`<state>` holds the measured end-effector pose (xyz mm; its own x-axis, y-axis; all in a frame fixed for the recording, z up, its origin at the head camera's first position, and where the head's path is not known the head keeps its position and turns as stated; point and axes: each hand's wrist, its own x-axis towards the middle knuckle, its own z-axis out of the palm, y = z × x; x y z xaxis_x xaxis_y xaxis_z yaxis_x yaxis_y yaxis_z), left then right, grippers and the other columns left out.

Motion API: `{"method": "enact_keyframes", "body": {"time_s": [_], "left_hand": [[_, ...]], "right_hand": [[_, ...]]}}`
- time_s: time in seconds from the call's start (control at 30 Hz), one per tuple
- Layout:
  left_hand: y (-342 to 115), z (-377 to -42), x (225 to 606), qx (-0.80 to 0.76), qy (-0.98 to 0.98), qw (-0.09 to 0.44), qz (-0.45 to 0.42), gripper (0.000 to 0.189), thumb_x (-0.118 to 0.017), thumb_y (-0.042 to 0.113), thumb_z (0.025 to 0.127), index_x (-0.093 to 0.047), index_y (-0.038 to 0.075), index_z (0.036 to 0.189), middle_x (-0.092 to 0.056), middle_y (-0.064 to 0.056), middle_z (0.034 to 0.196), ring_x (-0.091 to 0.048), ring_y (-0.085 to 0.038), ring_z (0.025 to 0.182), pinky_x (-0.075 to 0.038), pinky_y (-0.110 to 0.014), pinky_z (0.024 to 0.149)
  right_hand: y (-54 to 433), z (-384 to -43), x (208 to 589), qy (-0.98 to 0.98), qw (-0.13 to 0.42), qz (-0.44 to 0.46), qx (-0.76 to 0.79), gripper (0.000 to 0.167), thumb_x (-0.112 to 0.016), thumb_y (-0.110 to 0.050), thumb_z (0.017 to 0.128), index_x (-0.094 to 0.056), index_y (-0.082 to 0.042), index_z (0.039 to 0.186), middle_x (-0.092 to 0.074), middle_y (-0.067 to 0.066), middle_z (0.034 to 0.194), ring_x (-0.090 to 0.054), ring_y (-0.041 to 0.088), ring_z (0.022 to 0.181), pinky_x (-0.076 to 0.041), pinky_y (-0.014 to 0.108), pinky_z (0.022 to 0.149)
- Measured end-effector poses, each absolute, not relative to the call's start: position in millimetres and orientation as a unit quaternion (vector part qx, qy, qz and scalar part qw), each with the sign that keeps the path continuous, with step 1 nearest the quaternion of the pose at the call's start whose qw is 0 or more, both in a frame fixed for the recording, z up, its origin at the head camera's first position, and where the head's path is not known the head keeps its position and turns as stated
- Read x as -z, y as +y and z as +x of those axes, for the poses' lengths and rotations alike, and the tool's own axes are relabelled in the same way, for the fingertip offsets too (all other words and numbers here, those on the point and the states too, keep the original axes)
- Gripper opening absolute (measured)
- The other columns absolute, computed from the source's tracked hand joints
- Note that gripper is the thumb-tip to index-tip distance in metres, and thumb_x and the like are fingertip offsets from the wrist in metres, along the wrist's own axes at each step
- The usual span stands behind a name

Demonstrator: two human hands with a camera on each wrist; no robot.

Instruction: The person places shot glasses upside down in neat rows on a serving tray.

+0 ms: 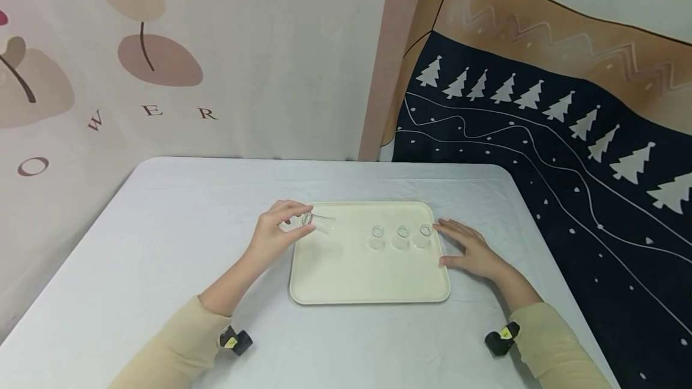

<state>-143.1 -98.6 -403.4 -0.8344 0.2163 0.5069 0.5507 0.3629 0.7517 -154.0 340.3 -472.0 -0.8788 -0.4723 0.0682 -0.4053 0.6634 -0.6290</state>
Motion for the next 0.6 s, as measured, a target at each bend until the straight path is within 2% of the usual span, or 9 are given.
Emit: {"method": "enact_keyframes", "body": {"time_s": [0.4,0.6], "left_hand": [[-68,-148,417,0.523,-0.799,0.151,-0.257,0.031,-0.081,0.005,0.076,-0.072,0.0,0.105,-0.067,-0.006,0.101,-0.054,-0.02,0.097,-0.046,-0.047,0.071],[-56,-150,423,0.504,-0.806,0.151,-0.272,0.031,-0.082,0.004,0.074,-0.072,-0.001,0.103,-0.067,-0.004,0.099,-0.053,-0.021,0.098,-0.046,-0.034,0.078]], "right_hand": [[340,-153,472,0.911,0.043,-0.247,0.328,0.074,-0.079,-0.027,0.078,-0.045,-0.01,0.142,-0.034,0.025,0.147,-0.022,0.05,0.133,-0.013,0.072,0.099],[340,-153,471,0.912,0.045,-0.246,0.326,0.074,-0.079,-0.027,0.078,-0.045,-0.01,0.142,-0.034,0.025,0.147,-0.022,0.05,0.134,-0.012,0.071,0.099]]}}
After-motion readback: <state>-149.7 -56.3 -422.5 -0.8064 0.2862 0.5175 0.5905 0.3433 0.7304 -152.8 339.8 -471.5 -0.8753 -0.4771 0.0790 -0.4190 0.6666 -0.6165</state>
